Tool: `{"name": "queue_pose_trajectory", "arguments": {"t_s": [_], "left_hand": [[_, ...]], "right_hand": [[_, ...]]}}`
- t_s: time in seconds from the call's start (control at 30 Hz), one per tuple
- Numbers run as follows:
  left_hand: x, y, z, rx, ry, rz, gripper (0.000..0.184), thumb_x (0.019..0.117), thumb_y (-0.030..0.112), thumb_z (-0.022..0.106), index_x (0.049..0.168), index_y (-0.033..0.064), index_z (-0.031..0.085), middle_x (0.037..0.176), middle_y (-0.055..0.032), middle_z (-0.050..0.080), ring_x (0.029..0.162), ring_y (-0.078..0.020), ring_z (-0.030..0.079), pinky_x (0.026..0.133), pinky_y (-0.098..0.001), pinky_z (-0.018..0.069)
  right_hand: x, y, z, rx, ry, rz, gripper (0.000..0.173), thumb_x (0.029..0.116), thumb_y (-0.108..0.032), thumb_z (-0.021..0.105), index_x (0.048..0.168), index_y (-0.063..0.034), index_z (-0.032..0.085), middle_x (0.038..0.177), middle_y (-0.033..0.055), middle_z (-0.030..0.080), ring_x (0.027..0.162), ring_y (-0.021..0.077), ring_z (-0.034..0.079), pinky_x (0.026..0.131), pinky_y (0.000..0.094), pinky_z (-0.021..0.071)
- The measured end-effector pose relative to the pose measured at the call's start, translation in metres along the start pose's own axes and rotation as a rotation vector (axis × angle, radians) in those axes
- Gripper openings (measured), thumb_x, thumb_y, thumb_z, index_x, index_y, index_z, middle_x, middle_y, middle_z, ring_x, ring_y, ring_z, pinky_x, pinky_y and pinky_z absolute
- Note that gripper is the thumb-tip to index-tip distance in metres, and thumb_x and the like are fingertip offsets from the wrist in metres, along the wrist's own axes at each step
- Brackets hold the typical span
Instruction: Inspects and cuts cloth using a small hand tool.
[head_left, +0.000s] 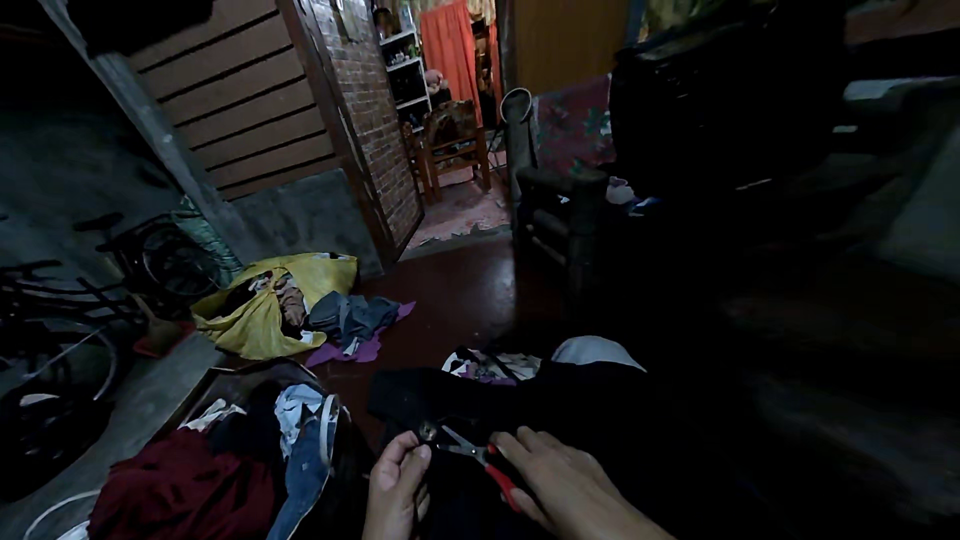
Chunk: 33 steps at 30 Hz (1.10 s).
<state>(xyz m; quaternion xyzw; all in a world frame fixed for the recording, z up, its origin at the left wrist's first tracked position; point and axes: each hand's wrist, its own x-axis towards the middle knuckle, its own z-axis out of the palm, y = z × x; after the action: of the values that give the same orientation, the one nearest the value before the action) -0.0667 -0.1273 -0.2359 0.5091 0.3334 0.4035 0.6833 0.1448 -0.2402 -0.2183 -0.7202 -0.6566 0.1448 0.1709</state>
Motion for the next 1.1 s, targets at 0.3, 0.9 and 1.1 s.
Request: {"name": "queue_pose_trajectory", "arguments": {"t_s": [0.3, 0.9, 1.1], "left_hand": [[-0.012, 0.020, 0.015, 0.012, -0.010, -0.025, 0.018, 0.0989, 0.001, 0.059, 0.117, -0.0016, 0.062, 0.078, -0.0057, 0.063, 0.051, -0.0037, 0.044, 0.044, -0.0189, 0.0339], [-0.005, -0.011, 0.002, 0.137, -0.027, 0.189, 0.019, 0.0944, 0.003, 0.067, 0.113, -0.0020, 0.064, 0.093, -0.0116, 0.069, 0.069, -0.0123, 0.062, 0.054, -0.0253, 0.0496], [-0.010, -0.030, 0.009, 0.069, 0.023, 0.170, 0.021, 0.0935, 0.000, 0.066, 0.114, -0.0023, 0.061, 0.091, -0.0134, 0.069, 0.065, -0.0128, 0.060, 0.049, -0.0244, 0.0453]], "right_hand": [[-0.006, -0.035, -0.027, 0.000, -0.120, 0.073, 0.047, 0.0999, -0.031, 0.061, 0.145, -0.0188, 0.052, 0.135, 0.0192, 0.060, 0.120, 0.0440, 0.061, 0.086, 0.0611, 0.0539], [0.007, -0.030, -0.009, 0.116, -0.034, 0.021, 0.059, 0.0905, -0.040, 0.073, 0.143, -0.0212, 0.054, 0.132, 0.0175, 0.060, 0.119, 0.0408, 0.060, 0.087, 0.0581, 0.0546], [0.011, -0.012, 0.022, 0.055, 0.095, -0.059, 0.050, 0.0892, -0.033, 0.074, 0.135, -0.0199, 0.060, 0.114, 0.0177, 0.064, 0.102, 0.0393, 0.066, 0.074, 0.0549, 0.0580]]}}
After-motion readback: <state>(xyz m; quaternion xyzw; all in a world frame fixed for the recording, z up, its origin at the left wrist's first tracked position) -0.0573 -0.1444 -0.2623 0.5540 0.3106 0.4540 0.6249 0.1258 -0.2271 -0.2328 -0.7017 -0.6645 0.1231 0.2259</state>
